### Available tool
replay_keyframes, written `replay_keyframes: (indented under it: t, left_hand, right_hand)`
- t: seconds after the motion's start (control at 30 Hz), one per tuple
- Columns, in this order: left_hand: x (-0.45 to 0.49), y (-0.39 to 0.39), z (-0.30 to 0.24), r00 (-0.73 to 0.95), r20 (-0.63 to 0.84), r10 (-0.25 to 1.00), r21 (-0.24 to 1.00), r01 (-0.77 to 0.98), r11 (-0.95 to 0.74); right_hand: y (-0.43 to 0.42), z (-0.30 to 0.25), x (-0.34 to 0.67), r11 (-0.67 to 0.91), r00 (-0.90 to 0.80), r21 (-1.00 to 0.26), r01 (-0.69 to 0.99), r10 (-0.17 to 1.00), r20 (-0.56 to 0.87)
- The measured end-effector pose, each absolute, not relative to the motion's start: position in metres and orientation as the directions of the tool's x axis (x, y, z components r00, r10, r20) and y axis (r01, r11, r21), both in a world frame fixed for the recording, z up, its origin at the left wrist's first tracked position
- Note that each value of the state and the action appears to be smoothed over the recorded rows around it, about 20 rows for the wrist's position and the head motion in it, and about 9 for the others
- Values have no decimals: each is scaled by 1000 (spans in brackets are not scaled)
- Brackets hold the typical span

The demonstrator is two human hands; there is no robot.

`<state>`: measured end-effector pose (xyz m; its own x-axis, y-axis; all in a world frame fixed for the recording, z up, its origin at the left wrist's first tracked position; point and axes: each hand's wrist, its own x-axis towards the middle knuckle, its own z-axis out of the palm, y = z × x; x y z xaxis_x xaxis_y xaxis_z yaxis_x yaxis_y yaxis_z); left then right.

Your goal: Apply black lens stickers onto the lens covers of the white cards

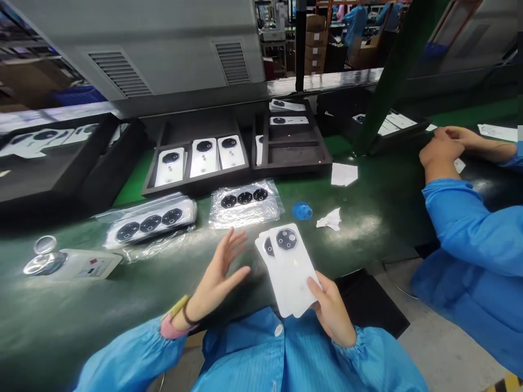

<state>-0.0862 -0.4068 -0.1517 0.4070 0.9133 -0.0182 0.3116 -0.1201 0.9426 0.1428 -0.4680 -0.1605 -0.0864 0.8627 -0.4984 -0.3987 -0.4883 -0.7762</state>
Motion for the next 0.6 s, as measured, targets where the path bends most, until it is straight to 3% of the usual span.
replay_keyframes:
  t: [0.03,0.13,0.37,0.6]
  left_hand:
    - [-86,-413,-155,375,-134,917,984,158,79]
    - [-75,-424,-159,430,-279,859,951,0,309]
    - [-63,-426,-149,392,-384,836,870,-150,470]
    - [-81,-426,-153,303,-502,810,826,-109,552]
  right_hand:
    - [-468,-160,140,-486,-89,-773,-408,863,-497]
    - [-467,-160,129,-486,-104,-780,-394,867,-487]
    - [-467,-173,123,-429,-109,-876,-220,903,-415]
    - [-468,-187,128,-431,2,-893,-127,900,-435]
